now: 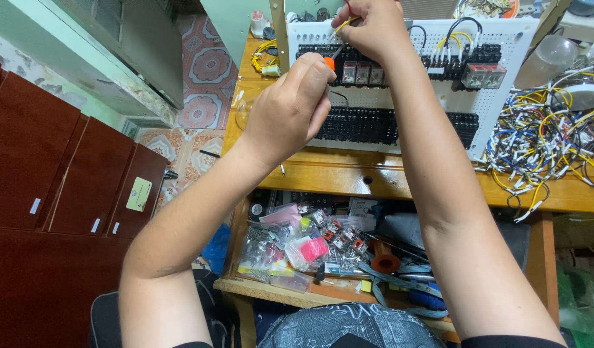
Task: Wiring an electrical control panel by inserting wires into terminal blocks and tightening them with a screwdriver.
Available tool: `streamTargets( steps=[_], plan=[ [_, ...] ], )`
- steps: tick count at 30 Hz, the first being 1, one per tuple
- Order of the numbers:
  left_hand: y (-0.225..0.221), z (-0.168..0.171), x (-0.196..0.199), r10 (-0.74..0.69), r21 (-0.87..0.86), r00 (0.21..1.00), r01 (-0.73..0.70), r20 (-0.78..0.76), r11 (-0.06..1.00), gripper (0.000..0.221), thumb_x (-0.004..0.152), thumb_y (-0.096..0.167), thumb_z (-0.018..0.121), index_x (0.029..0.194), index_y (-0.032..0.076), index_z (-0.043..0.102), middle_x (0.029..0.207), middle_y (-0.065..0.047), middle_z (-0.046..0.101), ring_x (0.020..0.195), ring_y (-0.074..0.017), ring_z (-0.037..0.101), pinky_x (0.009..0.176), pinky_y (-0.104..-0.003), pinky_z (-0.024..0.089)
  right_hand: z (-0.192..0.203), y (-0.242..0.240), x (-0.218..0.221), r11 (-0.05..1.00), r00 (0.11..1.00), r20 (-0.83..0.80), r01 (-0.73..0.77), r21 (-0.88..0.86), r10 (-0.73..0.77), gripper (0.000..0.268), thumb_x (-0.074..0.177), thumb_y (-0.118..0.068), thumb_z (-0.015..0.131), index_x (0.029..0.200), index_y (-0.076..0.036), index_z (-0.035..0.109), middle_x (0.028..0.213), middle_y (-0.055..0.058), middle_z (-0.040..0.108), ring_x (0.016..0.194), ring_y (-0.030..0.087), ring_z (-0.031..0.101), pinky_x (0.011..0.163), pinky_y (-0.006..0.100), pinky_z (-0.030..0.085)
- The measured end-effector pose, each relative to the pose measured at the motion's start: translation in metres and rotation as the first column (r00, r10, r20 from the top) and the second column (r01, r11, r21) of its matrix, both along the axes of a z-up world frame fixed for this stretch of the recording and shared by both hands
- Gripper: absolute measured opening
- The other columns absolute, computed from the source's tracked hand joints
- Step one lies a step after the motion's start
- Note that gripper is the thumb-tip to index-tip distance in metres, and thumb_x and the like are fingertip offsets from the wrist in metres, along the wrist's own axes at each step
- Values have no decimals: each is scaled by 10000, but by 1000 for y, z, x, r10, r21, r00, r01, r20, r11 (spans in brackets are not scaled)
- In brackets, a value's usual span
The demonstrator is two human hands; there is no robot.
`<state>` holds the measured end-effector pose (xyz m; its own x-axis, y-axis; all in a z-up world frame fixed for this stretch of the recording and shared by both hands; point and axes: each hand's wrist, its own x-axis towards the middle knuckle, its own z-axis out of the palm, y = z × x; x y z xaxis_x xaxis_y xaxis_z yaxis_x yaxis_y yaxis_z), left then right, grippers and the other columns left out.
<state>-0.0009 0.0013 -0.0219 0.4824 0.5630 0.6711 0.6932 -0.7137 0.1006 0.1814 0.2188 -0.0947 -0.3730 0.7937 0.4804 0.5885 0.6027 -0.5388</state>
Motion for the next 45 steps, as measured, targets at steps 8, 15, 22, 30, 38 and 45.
streamTargets(
  steps=[8,15,22,30,38,45],
  plan=[
    [-1,-8,-2,-6,-7,999,6,-46,1000,306,924,-3,613,1197,39,481,1265,-180,540,904,-388,643,642,-447,530,-3,1,-2,1000,997,-75,8,-25,-10,211,805,-186,664,935,-284,799,865,-116,754,869,90,660,855,291,453],
    [7,-8,21,237,207,946,-192,-220,959,288,967,38,555,1239,74,467,1336,-220,505,1045,-379,603,776,-457,529,4,-4,-4,999,999,-27,24,-34,-25,219,788,-181,636,885,-323,772,806,-152,710,827,119,654,1029,459,300],
    [17,-4,32,258,133,945,-234,-203,963,334,1025,129,578,1333,71,462,1053,-141,481,752,-356,558,487,-498,459,3,1,-3,996,998,-26,48,-70,-50,232,792,-180,636,889,-349,762,705,-158,654,799,118,616,1005,388,317],
    [29,3,19,622,355,755,-535,-207,767,598,1056,587,648,1453,169,489,755,25,670,477,-215,612,390,-367,424,-3,7,-2,998,998,-25,50,23,-49,135,780,-198,749,878,-285,781,767,-115,718,848,163,665,923,445,360],
    [25,-1,14,491,561,843,-302,-221,771,171,1095,395,530,1137,236,577,798,3,479,538,-184,528,397,-347,401,2,1,-3,998,998,-24,66,-8,-66,190,785,-199,725,903,-322,809,866,-104,761,1022,214,559,897,418,372],
    [24,9,15,375,253,873,-305,-311,918,855,943,265,691,1641,194,203,1215,-96,535,963,-299,545,625,-422,437,10,-8,-3,998,993,-98,61,-18,-62,215,847,-344,606,881,-288,811,887,-91,790,996,239,621,893,454,419]
  ],
)
